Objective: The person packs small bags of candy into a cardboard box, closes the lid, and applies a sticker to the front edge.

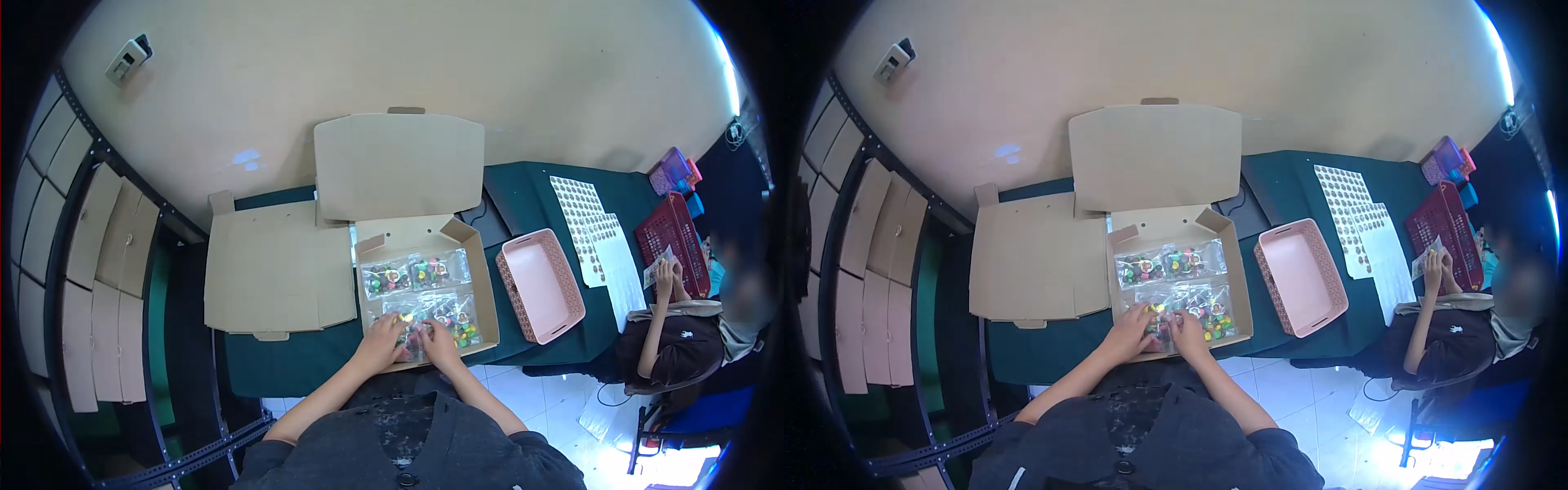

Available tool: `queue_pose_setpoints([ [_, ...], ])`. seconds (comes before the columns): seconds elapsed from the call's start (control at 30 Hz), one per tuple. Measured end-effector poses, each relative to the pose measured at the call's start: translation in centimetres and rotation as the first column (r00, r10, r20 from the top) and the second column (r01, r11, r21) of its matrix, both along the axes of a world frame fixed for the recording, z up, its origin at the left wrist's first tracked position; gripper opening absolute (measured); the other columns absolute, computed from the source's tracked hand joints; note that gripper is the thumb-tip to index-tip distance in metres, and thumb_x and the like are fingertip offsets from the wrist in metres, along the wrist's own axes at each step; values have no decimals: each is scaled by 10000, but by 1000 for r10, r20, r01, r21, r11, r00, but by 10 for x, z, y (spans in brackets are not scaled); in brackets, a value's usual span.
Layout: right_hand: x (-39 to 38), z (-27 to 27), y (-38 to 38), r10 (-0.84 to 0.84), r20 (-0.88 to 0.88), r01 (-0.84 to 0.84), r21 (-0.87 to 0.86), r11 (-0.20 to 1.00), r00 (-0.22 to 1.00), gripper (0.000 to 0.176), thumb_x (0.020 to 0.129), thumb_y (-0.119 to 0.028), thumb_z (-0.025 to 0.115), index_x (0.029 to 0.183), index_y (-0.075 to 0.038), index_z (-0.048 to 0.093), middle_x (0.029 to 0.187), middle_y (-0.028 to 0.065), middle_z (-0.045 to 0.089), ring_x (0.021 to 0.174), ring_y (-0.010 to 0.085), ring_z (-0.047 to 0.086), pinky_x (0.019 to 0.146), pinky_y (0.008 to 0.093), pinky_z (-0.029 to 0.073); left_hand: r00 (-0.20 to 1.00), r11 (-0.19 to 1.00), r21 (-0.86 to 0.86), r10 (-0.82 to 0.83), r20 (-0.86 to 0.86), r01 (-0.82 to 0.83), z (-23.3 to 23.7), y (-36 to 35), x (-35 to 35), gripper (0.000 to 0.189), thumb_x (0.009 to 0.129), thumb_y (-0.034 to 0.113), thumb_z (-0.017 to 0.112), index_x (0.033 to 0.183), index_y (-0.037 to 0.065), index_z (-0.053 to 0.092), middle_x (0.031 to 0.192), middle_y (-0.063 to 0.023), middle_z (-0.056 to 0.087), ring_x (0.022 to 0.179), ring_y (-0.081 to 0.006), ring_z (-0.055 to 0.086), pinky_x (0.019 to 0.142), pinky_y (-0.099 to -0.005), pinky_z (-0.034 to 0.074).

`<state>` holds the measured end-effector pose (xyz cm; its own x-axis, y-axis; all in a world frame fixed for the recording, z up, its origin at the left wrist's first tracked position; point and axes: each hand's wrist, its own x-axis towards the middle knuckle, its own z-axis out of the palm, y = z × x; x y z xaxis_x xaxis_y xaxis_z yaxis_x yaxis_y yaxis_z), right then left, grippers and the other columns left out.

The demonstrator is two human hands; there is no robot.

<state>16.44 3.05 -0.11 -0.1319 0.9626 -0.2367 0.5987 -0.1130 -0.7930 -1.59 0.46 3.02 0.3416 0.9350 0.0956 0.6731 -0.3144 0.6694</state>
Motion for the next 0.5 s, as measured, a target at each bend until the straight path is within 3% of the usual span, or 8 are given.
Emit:
queue_pose_setpoints([
  [0.07, 5, -11, 2, -31, 75, 18, 169, 985, 997, 299, 842, -197, 573, 1042, 24, 583, 714, 161, 598, 695, 263, 599, 658, 349, 467, 988, 1000, -4, -24, -150, 24, -1, -3, 4, 581, 748, 211, 647, 1265, 89, 410, 1306, -211, 357, 1225, -393, 340, 1002, -468, 313],
  [0.13, 6, -8, 2, -33, 88, 17, 183, 983, 996, 299, 860, -208, 536, 1040, 24, 590, 768, 202, 613, 749, 312, 608, 701, 371, 468, 983, 998, -42, -45, -177, 38, -1, -3, 6, 656, 747, 249, 663, 1316, 119, 364, 1360, -184, 311, 1261, -394, 291, 1023, -499, 268],
  [0.23, 3, -10, -5, 61, 29, -62, 45, 997, 998, 332, 870, -248, 509, 1056, 15, 588, 916, 231, 621, 846, 332, 612, 748, 374, 467, 949, 996, -75, -65, -308, 44, -4, -6, 6, 717, 764, 316, 644, 1365, 154, 288, 1411, -137, 275, 1276, -398, 270, 1020, -495, 268],
  [0.37, 2, -13, -5, 47, 28, -49, 91, 995, 999, 316, 861, -237, 515, 1055, -1, 596, 889, 219, 628, 816, 327, 618, 731, 379, 470, 941, 997, -49, -78, -328, 65, -13, -11, 8, 702, 784, 368, 606, 1369, 146, 287, 1412, -145, 275, 1266, -401, 284, 1014, -488, 276],
  [0.5, 9, 3, 3, 68, 20, -68, 3, 998, 997, 309, 847, -232, 516, 1051, -18, 605, 845, 200, 636, 782, 312, 626, 702, 370, 475, 885, 995, -102, -25, -464, -25, -14, -12, 13, 664, 815, 422, 543, 1362, 133, 301, 1406, -142, 288, 1252, -388, 308, 1007, -502, 273],
])
